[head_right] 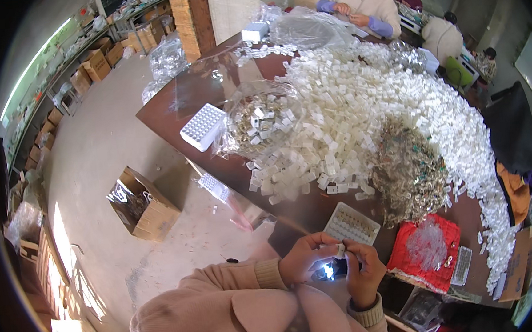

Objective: The person repeatedly picks small white plastic LED light units and metal bulbs from a table, inserts the bulbs into the units, and places the assembled lights into a white tray. The person handles the items one at a time throughout the clip.

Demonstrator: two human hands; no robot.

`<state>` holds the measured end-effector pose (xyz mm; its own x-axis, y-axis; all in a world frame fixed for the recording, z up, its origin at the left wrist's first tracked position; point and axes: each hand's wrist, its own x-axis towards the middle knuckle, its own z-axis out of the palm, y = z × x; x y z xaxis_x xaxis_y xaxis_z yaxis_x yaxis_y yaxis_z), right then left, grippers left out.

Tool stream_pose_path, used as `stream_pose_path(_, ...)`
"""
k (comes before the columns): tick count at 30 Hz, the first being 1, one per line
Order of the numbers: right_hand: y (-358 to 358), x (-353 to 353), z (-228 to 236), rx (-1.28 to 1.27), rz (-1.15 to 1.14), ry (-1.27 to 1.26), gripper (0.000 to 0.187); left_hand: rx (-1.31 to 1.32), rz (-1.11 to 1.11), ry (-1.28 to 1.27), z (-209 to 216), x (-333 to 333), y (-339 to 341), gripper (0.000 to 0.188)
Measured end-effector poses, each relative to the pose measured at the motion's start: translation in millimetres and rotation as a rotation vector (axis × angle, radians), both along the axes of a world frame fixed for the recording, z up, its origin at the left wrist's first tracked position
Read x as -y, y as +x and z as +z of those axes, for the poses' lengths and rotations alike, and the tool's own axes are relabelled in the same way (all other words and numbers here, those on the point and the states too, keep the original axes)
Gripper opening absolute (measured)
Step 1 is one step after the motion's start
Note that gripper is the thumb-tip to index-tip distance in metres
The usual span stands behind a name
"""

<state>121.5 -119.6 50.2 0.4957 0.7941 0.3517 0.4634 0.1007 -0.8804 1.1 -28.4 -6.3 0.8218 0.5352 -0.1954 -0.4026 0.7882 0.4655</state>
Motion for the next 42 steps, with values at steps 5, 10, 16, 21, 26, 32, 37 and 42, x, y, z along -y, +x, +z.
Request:
stream_pose_path(5, -5, -1, 6, -0.001, 0.035, -0.087, 0.007, 0.015, -0.026, 0.023, -4, -3, -9, 0.017)
stream_pose_path(10, -12, -11, 11, 0.060, 0.060, -0.092, 0.006, -0.026, -0.035, 0.109, 10, -12, -21, 0.015)
stream_pose_path(16, -13, -14, 1, 0.086, 0.074, 0.048, 0.020, -0.085, -0.045, 0.054, 15, -16, -25, 0.022)
stream_pose_path(21, -10, -1, -12, -0.157, -0.009, 0.085, 0.024, -0.201, -0.010, 0.289, 36, -40, -31, 0.023)
stream_pose_path(26, -3, 4, -14, -0.133, 0.002, 0.066, 0.022, -0.100, 0.340, 0.596, 98, -153, -46, 0.015)
stream_pose_path(32, 0, 13, -24, -0.147, 0.008, 0.038, 0.022, -0.897, 0.688, 1.339, 111, -257, -32, 0.045)
stream_pose_path(37, 7, 15, -30, -0.130, 0.015, -0.010, 0.021, -0.989, 1.014, 2.009, 98, -221, -45, 0.030)
stream_pose_path(42, 9, 11, -29, -0.165, -0.003, 0.016, 0.018, -1.112, 0.551, 1.961, 52, -156, -51, 0.014)
